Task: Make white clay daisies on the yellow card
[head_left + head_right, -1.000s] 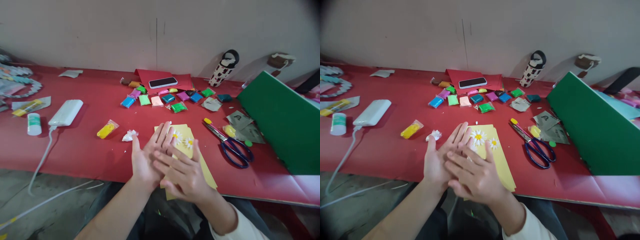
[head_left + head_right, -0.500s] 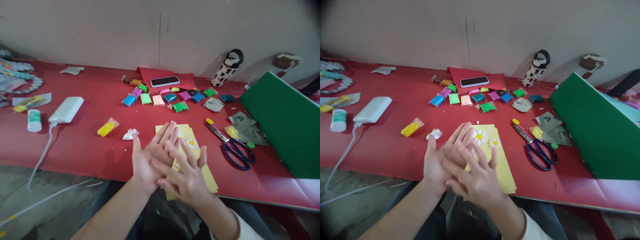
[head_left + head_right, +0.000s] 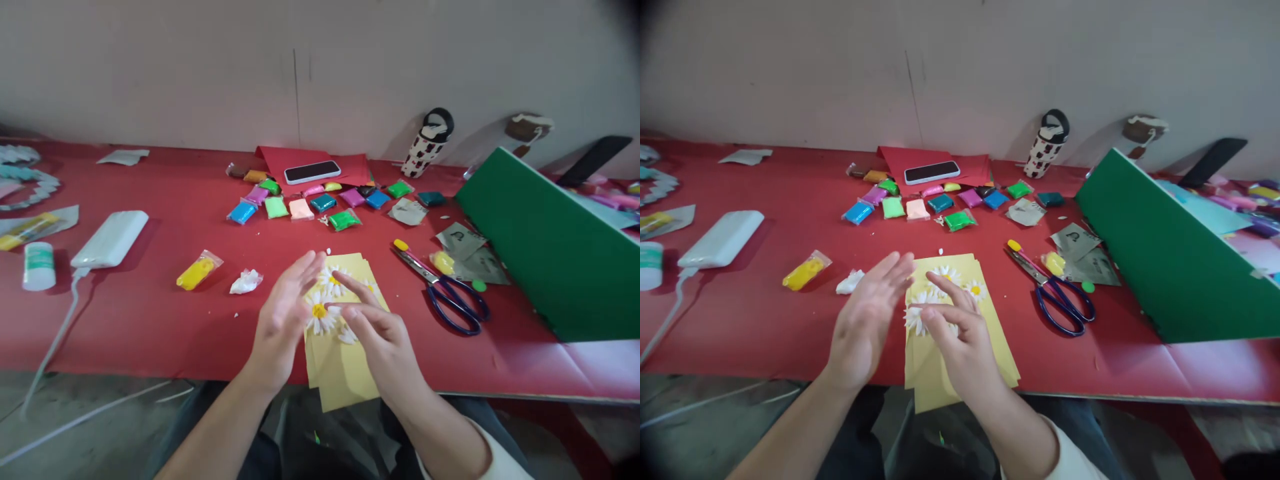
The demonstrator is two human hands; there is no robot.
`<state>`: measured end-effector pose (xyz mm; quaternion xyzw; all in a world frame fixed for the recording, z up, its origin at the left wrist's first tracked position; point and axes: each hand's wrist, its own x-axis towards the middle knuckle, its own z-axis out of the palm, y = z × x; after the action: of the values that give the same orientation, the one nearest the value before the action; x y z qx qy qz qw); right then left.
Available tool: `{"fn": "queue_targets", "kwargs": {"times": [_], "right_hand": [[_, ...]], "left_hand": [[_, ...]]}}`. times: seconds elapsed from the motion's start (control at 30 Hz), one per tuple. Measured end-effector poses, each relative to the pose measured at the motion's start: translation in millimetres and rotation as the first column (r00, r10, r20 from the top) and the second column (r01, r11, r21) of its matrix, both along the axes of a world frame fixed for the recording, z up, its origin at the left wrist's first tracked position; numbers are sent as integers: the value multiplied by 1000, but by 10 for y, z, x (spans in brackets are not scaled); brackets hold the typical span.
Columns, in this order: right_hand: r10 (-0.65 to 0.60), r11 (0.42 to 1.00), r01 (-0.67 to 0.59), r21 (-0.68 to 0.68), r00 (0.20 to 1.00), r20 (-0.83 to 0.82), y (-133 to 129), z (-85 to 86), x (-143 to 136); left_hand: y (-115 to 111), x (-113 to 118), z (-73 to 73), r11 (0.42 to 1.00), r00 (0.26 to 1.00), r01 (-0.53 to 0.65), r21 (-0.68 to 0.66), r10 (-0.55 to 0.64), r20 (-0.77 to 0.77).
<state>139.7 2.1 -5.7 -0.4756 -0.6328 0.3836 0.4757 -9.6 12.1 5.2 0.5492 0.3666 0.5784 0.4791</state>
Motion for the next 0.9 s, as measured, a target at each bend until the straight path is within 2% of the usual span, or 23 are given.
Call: {"fn": "queue_targets", "kwargs": {"times": [0.03,0.1,0.17,0.27,0.43,0.63,0.73,0.8,0.9], "right_hand": [[4,999,-8,-47,998,-66,14,12,29],[25,994,-40,-101,988,-150,24,30,67],[54,986,-84,-144,978,-204,17,51,79],[98,960,-169,-224,950,-296,5,93,84],[96,917,-256,-305,885,-455,29,111,95],[105,906,-282,-316,872,-478,28,27,114],[152,922,-279,-270,899,-410,23,-2,139],[166,953,-231,-196,939,-301,23,1,166],[44,997,-42,62,999,-30,17,27,208]], "left_hand": [[5,-51,1,994,974,12,111,13,-224],[13,-127,1,939,876,54,339,119,-468],[18,-154,-1,871,801,75,485,237,-550],[23,-130,-10,814,747,61,577,346,-567],[50,-86,-11,769,751,106,630,353,-558],[88,-90,28,789,736,209,578,263,-624],[83,-114,31,809,728,228,542,228,-647],[65,-133,27,839,750,199,507,203,-630],[28,-143,28,877,805,117,467,192,-562]]}}
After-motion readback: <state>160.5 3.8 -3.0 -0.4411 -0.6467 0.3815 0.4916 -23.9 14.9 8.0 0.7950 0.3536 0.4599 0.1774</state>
